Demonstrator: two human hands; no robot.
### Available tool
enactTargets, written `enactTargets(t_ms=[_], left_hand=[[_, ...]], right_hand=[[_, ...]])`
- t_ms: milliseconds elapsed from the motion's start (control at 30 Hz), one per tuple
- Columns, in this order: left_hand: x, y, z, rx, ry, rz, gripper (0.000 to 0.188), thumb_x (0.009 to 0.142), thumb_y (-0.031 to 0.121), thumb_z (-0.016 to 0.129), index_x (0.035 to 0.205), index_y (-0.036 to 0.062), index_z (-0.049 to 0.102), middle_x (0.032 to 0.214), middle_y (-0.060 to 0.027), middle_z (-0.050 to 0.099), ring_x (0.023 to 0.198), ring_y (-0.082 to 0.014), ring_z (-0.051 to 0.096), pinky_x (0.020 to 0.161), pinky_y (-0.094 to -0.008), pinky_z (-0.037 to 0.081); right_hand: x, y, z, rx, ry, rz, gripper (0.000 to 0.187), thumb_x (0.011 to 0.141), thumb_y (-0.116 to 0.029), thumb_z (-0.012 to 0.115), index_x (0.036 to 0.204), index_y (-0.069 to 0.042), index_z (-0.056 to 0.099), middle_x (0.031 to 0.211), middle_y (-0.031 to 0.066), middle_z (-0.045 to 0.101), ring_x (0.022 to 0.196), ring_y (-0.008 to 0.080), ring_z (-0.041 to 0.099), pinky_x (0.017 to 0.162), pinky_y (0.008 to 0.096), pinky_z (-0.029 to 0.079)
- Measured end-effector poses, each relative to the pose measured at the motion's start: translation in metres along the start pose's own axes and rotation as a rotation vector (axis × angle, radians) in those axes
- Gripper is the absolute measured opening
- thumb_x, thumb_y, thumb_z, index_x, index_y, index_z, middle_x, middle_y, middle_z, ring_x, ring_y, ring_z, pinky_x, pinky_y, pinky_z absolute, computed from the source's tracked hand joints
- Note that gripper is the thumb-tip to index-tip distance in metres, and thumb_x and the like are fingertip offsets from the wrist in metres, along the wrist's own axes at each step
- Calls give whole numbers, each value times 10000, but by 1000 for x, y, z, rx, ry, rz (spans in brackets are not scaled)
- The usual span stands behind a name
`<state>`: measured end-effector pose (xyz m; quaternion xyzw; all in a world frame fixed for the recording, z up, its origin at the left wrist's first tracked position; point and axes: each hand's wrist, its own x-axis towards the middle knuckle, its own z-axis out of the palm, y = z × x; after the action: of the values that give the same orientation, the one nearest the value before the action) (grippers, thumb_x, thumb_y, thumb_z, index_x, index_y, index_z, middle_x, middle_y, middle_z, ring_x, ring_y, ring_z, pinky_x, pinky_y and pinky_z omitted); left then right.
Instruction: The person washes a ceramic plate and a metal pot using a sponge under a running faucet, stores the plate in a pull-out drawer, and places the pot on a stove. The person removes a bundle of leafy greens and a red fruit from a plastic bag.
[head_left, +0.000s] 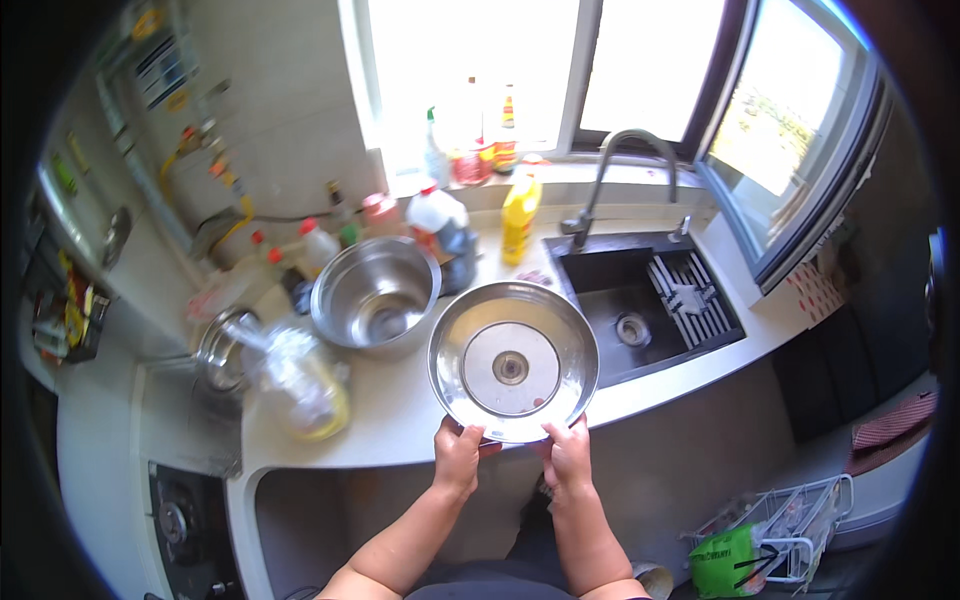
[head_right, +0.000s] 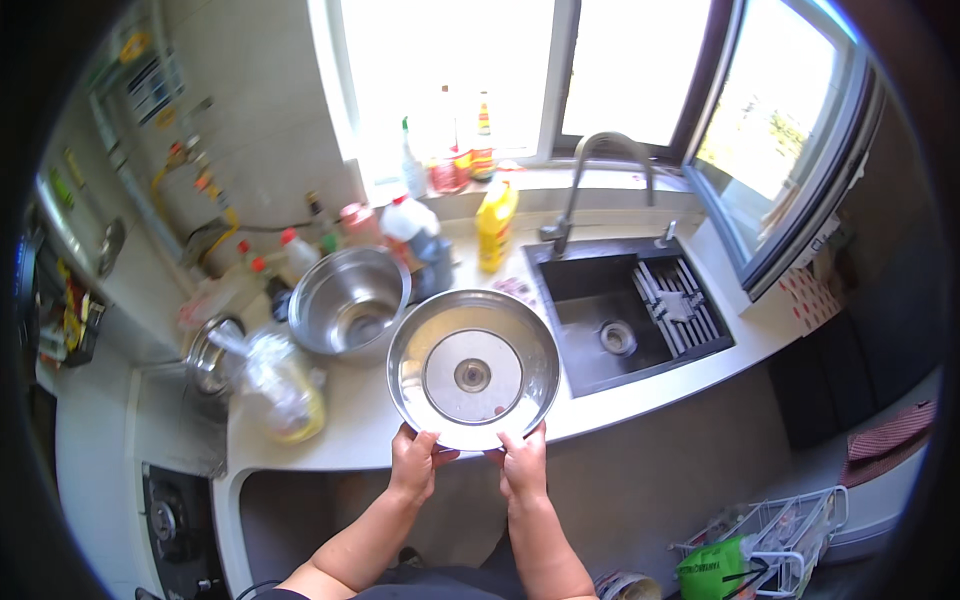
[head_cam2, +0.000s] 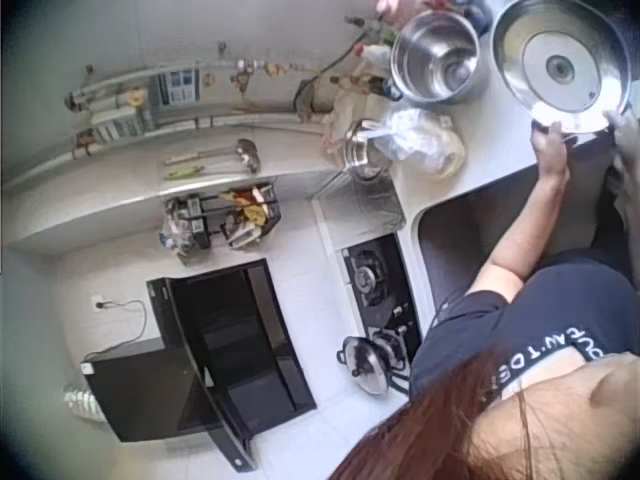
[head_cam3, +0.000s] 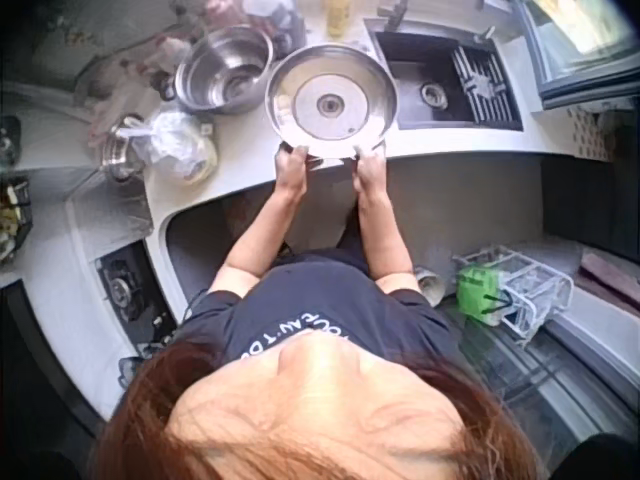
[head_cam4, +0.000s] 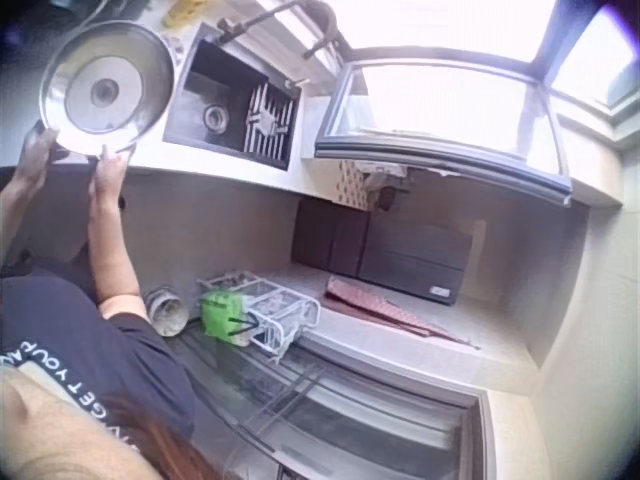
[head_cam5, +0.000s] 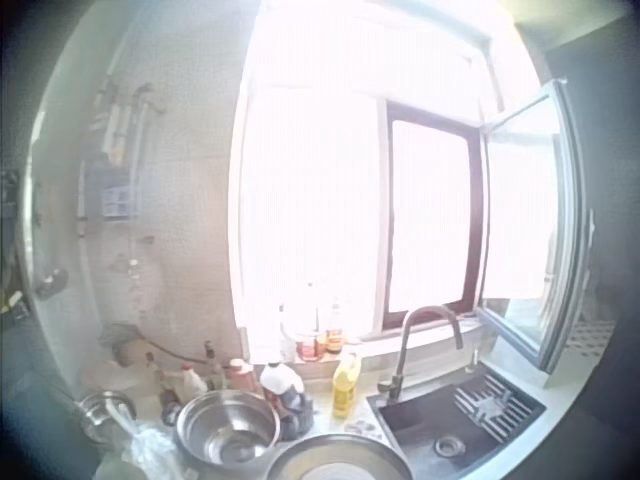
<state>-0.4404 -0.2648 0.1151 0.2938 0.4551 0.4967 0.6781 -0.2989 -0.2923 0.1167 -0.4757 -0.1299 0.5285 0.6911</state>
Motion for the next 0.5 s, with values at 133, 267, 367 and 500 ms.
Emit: enactTargets(t_ms=[133,267,367,500], left_hand=[[65,-38,94,112,-116,-132,327,824,105,512,1109,-41,449,940,-128,609,746,-207,645,645,-329,566],[124,-74,168,186,-202,-249,339,817,127,544,1093,-54,467,953,-144,607,757,-220,643,675,-342,559],[165,-91,205,510,-196,-53,491,829,195,589,1206,-76,429,1092,-226,577,945,-304,613,810,-391,515],[260,-118,230,1254,-98,738,725,839,273,597,1391,-52,257,1423,-268,292,1324,-388,294,1065,-508,268]], right_hand=[[69,-62,-58,2,149,-12,531,795,66,412,1302,-37,293,1198,161,481,997,275,582,755,405,583],[131,-103,-105,-34,253,-44,568,796,49,390,1333,-77,256,1214,152,454,1016,272,573,726,395,579],[173,-116,-136,-65,345,-68,576,786,33,412,1330,-95,273,1192,136,469,975,246,576,690,362,567],[219,-136,-158,-98,426,-102,611,732,19,454,1314,-113,323,1124,101,505,906,208,571,629,316,530]])
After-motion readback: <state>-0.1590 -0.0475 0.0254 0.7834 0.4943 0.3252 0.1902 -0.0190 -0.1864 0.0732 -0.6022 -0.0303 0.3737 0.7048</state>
